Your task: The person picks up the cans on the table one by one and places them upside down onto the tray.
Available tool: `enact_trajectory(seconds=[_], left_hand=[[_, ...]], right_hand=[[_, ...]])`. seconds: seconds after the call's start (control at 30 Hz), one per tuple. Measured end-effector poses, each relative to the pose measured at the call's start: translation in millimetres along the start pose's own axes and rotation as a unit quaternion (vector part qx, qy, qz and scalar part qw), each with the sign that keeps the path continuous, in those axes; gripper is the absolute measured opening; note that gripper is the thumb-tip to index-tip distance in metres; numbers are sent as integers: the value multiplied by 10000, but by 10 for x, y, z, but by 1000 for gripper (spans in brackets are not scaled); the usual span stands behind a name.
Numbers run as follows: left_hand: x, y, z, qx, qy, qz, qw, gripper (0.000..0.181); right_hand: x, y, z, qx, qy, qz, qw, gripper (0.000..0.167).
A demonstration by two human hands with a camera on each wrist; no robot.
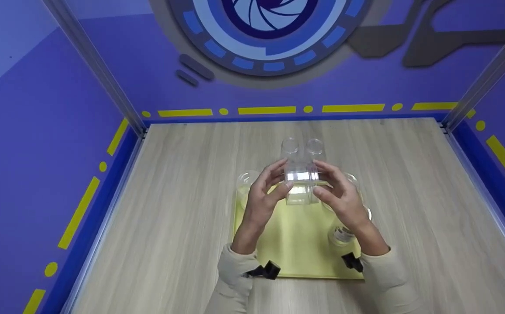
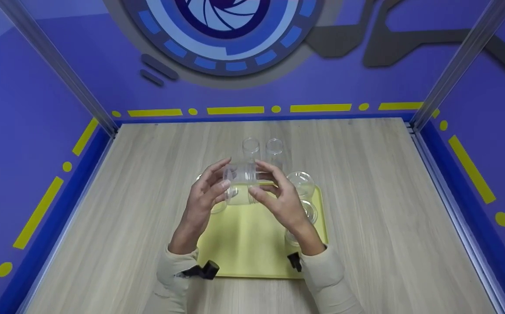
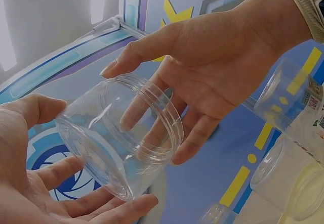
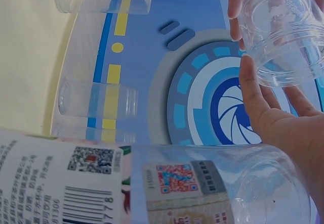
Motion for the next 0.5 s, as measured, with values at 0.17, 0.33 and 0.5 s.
enact_trajectory(seconds=[0.17,0.33,0.5], left_hand=[[-3,-8,-15,106,12,41,9999,62],[-6,-10,-28,140,57,30,9999,61],[-21,-15,-38,139,88,-9,9999,61]], right_hand=[[2,6,5,-107,-12,71,9999,58],[5,1,14,-178,-52,160,9997,59],[-7,4,22,-183,-128,253,9994,59]])
Point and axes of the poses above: each hand's wrist, its own x-axis towards the middle knuckle, its own z-axis out of the palm, y = z × x, the point moved 6 cm from there along x, towards the middle knuckle, and after that the axes turned 8 degrees about x, right-handed, at the moved point
